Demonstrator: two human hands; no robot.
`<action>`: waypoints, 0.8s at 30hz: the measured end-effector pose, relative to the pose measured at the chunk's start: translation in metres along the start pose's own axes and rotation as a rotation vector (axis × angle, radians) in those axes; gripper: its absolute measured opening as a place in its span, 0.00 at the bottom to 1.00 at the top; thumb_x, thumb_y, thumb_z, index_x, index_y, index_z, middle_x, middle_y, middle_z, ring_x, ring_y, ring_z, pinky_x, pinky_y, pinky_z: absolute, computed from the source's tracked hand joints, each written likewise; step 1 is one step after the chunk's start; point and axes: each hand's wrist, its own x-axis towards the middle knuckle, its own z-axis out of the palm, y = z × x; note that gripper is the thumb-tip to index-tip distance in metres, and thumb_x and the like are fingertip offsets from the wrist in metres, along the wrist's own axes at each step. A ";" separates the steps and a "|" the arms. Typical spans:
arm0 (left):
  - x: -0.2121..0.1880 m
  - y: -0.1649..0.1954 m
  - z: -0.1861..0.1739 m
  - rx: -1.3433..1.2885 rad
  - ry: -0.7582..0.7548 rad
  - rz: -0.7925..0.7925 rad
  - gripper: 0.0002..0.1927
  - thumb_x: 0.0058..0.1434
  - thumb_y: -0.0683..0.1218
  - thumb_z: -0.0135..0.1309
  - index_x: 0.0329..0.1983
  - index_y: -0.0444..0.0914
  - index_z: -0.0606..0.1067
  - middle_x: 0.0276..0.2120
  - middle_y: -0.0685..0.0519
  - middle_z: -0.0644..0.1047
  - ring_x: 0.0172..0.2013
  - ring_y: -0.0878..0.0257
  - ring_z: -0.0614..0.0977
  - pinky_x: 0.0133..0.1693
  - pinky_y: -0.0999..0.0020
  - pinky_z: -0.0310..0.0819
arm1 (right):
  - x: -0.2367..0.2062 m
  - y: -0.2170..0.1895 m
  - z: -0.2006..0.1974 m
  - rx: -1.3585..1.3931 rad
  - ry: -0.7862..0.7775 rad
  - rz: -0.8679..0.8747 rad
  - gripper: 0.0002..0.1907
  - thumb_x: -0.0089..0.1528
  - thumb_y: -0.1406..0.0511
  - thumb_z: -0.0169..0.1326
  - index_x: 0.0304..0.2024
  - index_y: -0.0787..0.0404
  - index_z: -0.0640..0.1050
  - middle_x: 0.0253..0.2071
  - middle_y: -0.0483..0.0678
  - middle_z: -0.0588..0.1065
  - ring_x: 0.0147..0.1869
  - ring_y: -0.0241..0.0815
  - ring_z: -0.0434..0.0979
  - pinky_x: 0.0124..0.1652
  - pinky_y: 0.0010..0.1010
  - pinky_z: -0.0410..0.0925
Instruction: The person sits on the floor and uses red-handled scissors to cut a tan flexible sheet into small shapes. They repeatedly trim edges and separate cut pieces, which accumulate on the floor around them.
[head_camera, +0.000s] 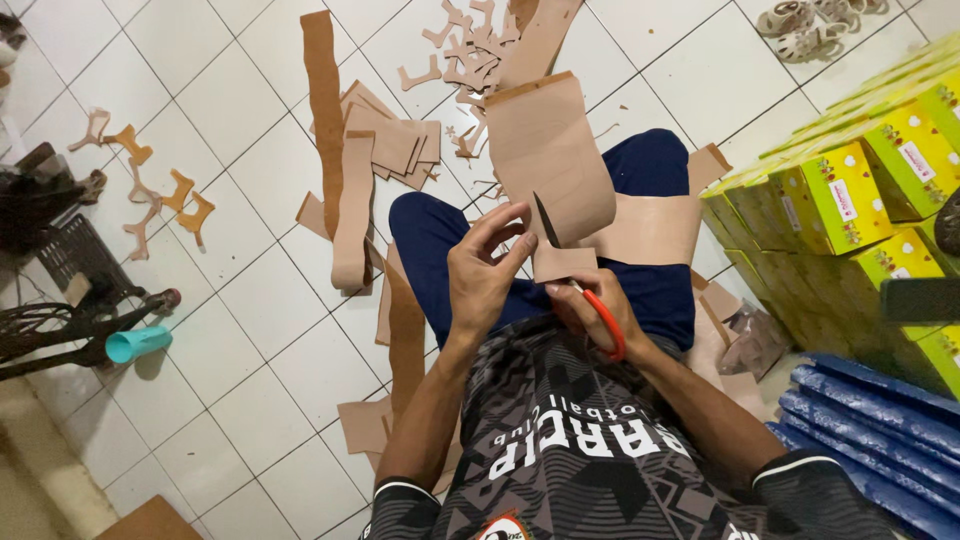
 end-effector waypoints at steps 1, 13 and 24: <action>-0.001 0.000 0.001 -0.029 0.007 -0.020 0.21 0.62 0.38 0.62 0.59 0.32 0.77 0.60 0.43 0.75 0.54 0.59 0.81 0.51 0.68 0.83 | 0.000 0.001 0.002 0.014 0.010 0.000 0.11 0.65 0.65 0.51 0.33 0.66 0.77 0.18 0.40 0.65 0.19 0.28 0.60 0.20 0.23 0.55; 0.011 0.013 -0.003 -0.010 0.031 -0.060 0.21 0.64 0.39 0.60 0.61 0.31 0.75 0.58 0.43 0.77 0.53 0.59 0.82 0.52 0.67 0.84 | -0.004 0.013 0.006 -0.082 0.072 0.041 0.13 0.63 0.64 0.50 0.37 0.68 0.80 0.18 0.43 0.72 0.18 0.30 0.66 0.20 0.23 0.60; -0.010 0.004 0.006 -0.098 0.085 -0.044 0.21 0.64 0.37 0.60 0.60 0.29 0.75 0.56 0.46 0.75 0.53 0.60 0.81 0.51 0.68 0.84 | 0.000 0.024 0.005 0.193 0.007 -0.041 0.10 0.62 0.66 0.51 0.42 0.66 0.78 0.20 0.40 0.68 0.18 0.28 0.62 0.18 0.22 0.55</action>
